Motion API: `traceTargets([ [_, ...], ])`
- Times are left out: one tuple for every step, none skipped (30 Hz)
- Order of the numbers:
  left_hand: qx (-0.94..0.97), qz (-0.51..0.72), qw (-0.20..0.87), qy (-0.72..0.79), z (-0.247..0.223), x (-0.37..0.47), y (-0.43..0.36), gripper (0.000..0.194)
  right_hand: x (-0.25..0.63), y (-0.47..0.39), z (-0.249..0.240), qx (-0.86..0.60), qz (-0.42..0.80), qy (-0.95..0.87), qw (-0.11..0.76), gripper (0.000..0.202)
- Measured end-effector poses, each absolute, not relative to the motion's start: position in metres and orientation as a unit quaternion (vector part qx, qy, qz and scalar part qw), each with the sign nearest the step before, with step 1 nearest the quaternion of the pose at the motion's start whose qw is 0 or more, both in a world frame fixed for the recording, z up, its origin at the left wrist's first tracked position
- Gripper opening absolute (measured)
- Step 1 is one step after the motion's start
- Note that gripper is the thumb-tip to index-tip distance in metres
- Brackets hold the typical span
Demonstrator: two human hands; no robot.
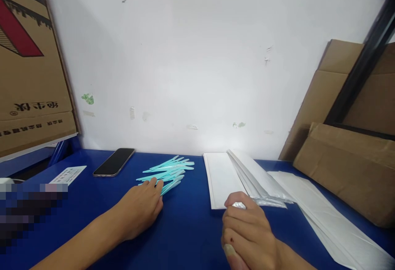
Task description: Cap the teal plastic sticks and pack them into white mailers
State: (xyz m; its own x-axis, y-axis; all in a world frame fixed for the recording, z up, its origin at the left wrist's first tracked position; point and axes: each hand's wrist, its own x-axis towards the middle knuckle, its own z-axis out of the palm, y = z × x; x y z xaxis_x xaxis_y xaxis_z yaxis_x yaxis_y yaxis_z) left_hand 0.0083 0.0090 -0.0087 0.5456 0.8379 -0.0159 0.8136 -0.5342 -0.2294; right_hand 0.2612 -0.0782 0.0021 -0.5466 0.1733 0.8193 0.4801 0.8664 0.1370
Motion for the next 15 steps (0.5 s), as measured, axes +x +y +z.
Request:
traceTargets([
  [-0.876, 0.063, 0.099, -0.468, -0.0094, 0.0075, 0.0093, 0.043, 0.2610, -0.0785, 0.0018, -0.189, -0.170, -0.861, 0.441, 0.024],
  [-0.879, 0.065, 0.102, -0.462, -0.0102, 0.0066, 0.0095, 0.042, 0.2608, -0.0789, 0.0014, -0.189, -0.164, -0.861, 0.443, 0.023],
  [-0.881, 0.066, 0.105, -0.456, -0.0110, 0.0056, 0.0098, 0.042, 0.2605, -0.0796, 0.0009, -0.188, -0.161, -0.861, 0.444, 0.022],
  [-0.884, 0.064, 0.106, -0.451, -0.0118, 0.0046, 0.0100, 0.041, 0.2602, -0.0803, 0.0004, -0.188, -0.158, -0.860, 0.446, 0.022],
  [-0.885, 0.061, 0.106, -0.449, -0.0125, 0.0037, 0.0104, 0.041, 0.2598, -0.0811, -0.0001, -0.187, -0.157, -0.860, 0.449, 0.022],
  [-0.886, 0.057, 0.107, -0.448, -0.0133, 0.0030, 0.0107, 0.041, 0.2595, -0.0817, -0.0005, -0.187, -0.155, -0.859, 0.450, 0.022],
  [-0.885, 0.052, 0.107, -0.450, -0.0140, 0.0025, 0.0111, 0.040, 0.2592, -0.0821, -0.0008, -0.189, -0.155, -0.857, 0.453, 0.022],
  [-0.886, 0.047, 0.110, -0.448, -0.0145, 0.0023, 0.0114, 0.040, 0.2589, -0.0822, -0.0009, -0.192, -0.155, -0.855, 0.457, 0.022],
  [-0.888, 0.043, 0.113, -0.444, -0.0148, 0.0022, 0.0117, 0.041, 0.2587, -0.0822, -0.0008, -0.195, -0.153, -0.853, 0.459, 0.022],
  [-0.889, 0.040, 0.113, -0.441, -0.0149, 0.0023, 0.0119, 0.041, 0.2587, -0.0820, -0.0006, -0.196, -0.152, -0.853, 0.459, 0.022],
  [-0.890, 0.039, 0.111, -0.441, -0.0149, 0.0024, 0.0119, 0.041, 0.2588, -0.0817, -0.0002, -0.197, -0.151, -0.856, 0.454, 0.021],
  [-0.890, 0.037, 0.107, -0.441, -0.0148, 0.0025, 0.0120, 0.040, 0.2590, -0.0816, 0.0004, -0.198, -0.150, -0.858, 0.449, 0.021],
  [-0.890, 0.034, 0.103, -0.443, -0.0147, 0.0024, 0.0120, 0.040, 0.2592, -0.0816, 0.0009, -0.198, -0.150, -0.861, 0.444, 0.021],
  [-0.890, 0.029, 0.099, -0.445, -0.0149, 0.0021, 0.0120, 0.039, 0.2594, -0.0817, 0.0013, -0.199, -0.151, -0.863, 0.439, 0.021],
  [-0.889, 0.021, 0.094, -0.447, -0.0152, 0.0017, 0.0121, 0.037, 0.2596, -0.0820, 0.0015, -0.200, -0.153, -0.863, 0.438, 0.021],
])
